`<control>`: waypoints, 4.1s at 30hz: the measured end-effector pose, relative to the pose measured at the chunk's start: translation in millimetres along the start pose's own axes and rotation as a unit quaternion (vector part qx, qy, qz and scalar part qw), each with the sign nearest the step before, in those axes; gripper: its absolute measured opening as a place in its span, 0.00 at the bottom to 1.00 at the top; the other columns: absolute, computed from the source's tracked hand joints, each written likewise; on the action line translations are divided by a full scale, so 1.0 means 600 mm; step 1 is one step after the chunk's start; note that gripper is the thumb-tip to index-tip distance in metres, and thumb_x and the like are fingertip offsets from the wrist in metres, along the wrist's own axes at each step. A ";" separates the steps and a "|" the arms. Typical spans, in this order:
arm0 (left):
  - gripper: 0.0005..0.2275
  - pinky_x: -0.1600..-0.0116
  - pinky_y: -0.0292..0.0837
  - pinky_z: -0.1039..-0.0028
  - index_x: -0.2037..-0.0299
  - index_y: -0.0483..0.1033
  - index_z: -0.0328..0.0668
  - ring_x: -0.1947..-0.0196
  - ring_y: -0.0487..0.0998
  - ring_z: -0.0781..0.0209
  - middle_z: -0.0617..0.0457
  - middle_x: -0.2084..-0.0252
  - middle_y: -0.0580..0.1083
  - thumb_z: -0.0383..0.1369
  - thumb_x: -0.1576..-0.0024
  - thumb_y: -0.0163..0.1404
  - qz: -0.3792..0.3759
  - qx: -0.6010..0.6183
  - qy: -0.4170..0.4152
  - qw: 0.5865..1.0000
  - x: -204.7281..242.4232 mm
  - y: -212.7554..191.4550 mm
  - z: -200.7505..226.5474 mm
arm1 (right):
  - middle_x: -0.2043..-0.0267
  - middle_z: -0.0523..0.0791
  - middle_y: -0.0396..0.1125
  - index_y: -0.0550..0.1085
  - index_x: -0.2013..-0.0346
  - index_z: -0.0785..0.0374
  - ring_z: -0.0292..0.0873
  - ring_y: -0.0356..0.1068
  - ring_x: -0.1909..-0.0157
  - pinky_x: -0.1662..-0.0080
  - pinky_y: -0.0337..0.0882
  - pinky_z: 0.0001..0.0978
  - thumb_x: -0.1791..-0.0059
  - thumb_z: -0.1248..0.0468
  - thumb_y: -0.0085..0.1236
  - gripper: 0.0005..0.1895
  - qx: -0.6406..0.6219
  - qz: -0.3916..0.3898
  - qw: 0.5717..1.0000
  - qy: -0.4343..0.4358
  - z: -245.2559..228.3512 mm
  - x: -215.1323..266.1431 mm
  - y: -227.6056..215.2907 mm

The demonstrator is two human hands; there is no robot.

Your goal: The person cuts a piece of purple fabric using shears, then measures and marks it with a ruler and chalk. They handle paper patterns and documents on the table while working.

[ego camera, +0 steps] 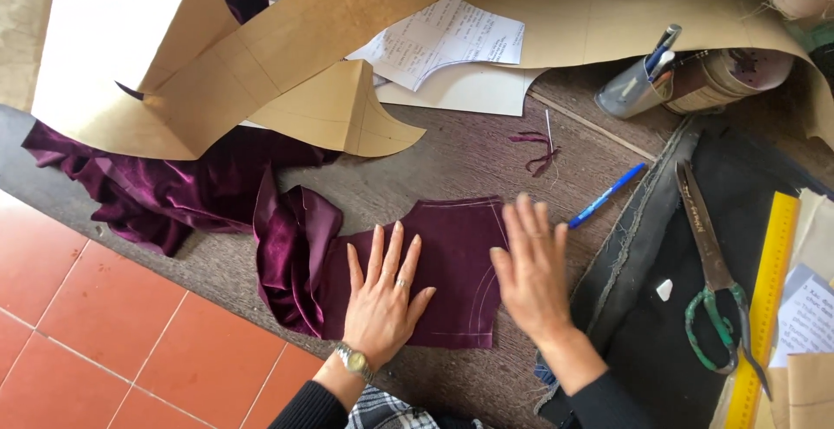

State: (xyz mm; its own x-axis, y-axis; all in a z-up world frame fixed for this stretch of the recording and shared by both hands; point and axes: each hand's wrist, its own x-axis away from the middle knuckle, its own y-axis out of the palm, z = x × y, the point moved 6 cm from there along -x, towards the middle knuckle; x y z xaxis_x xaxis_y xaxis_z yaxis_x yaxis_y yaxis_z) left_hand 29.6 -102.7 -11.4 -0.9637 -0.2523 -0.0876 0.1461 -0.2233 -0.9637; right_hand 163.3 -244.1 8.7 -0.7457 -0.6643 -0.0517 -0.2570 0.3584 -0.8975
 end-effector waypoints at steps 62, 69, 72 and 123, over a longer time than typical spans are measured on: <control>0.18 0.46 0.59 0.57 0.43 0.69 0.49 0.43 0.65 0.52 0.49 0.38 0.64 0.41 0.42 0.46 -0.003 0.057 0.103 0.993 0.037 -0.012 0.076 | 0.52 0.42 0.69 0.76 0.60 0.58 0.45 0.65 0.51 0.47 0.64 0.39 0.54 0.78 0.47 0.15 -0.030 0.050 0.989 -0.133 -0.023 0.037 -0.045; 0.18 0.46 0.60 0.57 0.42 0.69 0.49 0.43 0.65 0.53 0.50 0.37 0.63 0.41 0.42 0.47 -0.002 0.051 0.105 0.993 0.038 -0.010 0.077 | 0.52 0.42 0.69 0.76 0.61 0.58 0.44 0.66 0.51 0.47 0.64 0.39 0.56 0.79 0.48 0.16 -0.026 0.039 0.990 -0.133 -0.020 0.038 -0.041; 0.18 0.46 0.60 0.57 0.42 0.69 0.50 0.43 0.65 0.53 0.50 0.37 0.63 0.40 0.42 0.46 0.000 0.053 0.104 0.993 0.038 -0.010 0.076 | 0.51 0.41 0.69 0.76 0.60 0.58 0.44 0.65 0.50 0.47 0.64 0.39 0.55 0.77 0.47 0.16 -0.026 0.035 0.991 -0.128 -0.017 0.040 -0.039; 0.20 0.46 0.60 0.61 0.40 0.66 0.58 0.43 0.66 0.58 0.57 0.36 0.62 0.43 0.44 0.43 0.003 0.011 0.108 0.994 0.039 0.002 0.077 | 0.60 0.46 0.68 0.74 0.62 0.61 0.43 0.70 0.66 0.64 0.72 0.31 0.53 0.63 0.61 0.08 -0.039 0.038 0.916 0.398 0.282 0.152 -0.188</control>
State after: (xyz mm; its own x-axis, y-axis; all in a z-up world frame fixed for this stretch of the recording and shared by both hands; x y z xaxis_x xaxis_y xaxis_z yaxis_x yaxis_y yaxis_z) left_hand 17.5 -152.4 -3.3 -0.9880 -0.0461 -0.1474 0.1542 -0.2443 -0.9574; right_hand 228.2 -456.1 31.3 -0.9672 0.0425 0.2505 -0.2053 0.4503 -0.8689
